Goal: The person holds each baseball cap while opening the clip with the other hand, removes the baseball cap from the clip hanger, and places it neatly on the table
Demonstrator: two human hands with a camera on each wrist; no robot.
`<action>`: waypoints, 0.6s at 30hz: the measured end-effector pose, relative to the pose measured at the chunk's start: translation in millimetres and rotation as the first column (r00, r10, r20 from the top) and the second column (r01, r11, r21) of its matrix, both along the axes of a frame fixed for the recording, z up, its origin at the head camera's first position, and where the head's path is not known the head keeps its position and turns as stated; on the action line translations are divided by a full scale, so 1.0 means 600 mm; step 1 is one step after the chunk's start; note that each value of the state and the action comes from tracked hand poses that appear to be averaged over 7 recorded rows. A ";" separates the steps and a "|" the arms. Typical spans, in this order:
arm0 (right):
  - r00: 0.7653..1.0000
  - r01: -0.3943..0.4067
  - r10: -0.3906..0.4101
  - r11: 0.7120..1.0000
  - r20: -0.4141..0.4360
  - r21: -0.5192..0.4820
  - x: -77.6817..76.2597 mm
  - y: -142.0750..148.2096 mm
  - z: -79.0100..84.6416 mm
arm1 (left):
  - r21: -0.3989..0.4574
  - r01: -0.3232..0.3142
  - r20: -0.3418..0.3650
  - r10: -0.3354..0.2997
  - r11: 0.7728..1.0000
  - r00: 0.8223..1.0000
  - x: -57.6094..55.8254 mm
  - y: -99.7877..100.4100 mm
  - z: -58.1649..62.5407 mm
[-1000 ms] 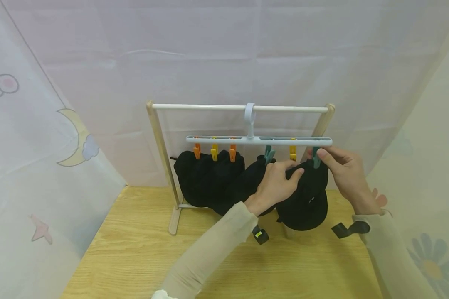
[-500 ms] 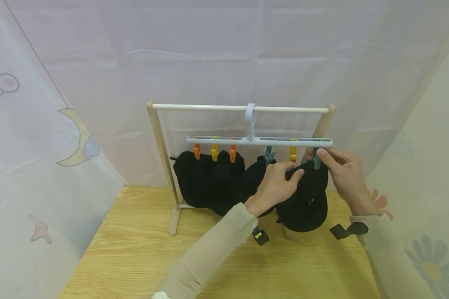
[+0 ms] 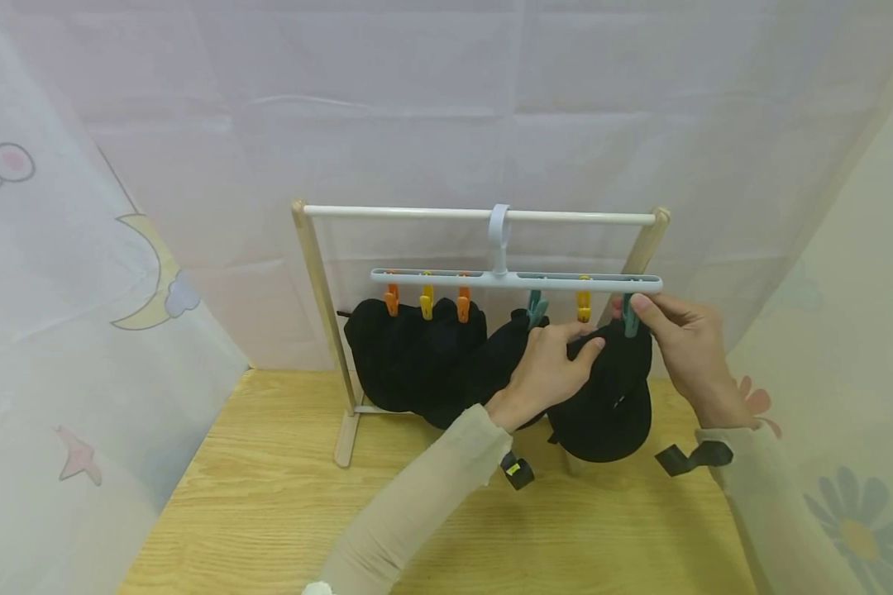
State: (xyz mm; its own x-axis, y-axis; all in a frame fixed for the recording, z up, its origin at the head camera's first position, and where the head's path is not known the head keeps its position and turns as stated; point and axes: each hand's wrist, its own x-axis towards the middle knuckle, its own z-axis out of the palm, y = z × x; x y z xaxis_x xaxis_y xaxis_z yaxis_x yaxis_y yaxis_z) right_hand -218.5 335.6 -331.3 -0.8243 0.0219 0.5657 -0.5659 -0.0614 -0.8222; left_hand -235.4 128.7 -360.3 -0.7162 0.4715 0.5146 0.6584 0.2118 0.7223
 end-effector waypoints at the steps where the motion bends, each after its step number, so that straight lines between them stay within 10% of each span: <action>1: 1.000 -0.002 0.002 1.000 -0.001 -0.001 0.000 0.000 0.000 | -0.003 -0.002 0.000 0.002 1.000 1.000 0.000 0.000 0.000; 18: 1.000 0.013 -0.013 1.000 -0.004 -0.004 0.001 -0.003 0.004 | -0.035 -0.036 0.016 0.036 0.999 0.999 0.006 -0.001 0.000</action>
State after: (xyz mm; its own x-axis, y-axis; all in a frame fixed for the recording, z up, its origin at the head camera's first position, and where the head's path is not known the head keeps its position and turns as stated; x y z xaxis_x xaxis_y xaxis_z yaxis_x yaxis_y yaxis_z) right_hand -218.0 333.7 -329.1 -0.8215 0.0349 0.5691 -0.5701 -0.0578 -0.8195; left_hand -231.6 128.0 -360.2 -0.7412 0.4628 0.4863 0.6380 0.2603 0.7247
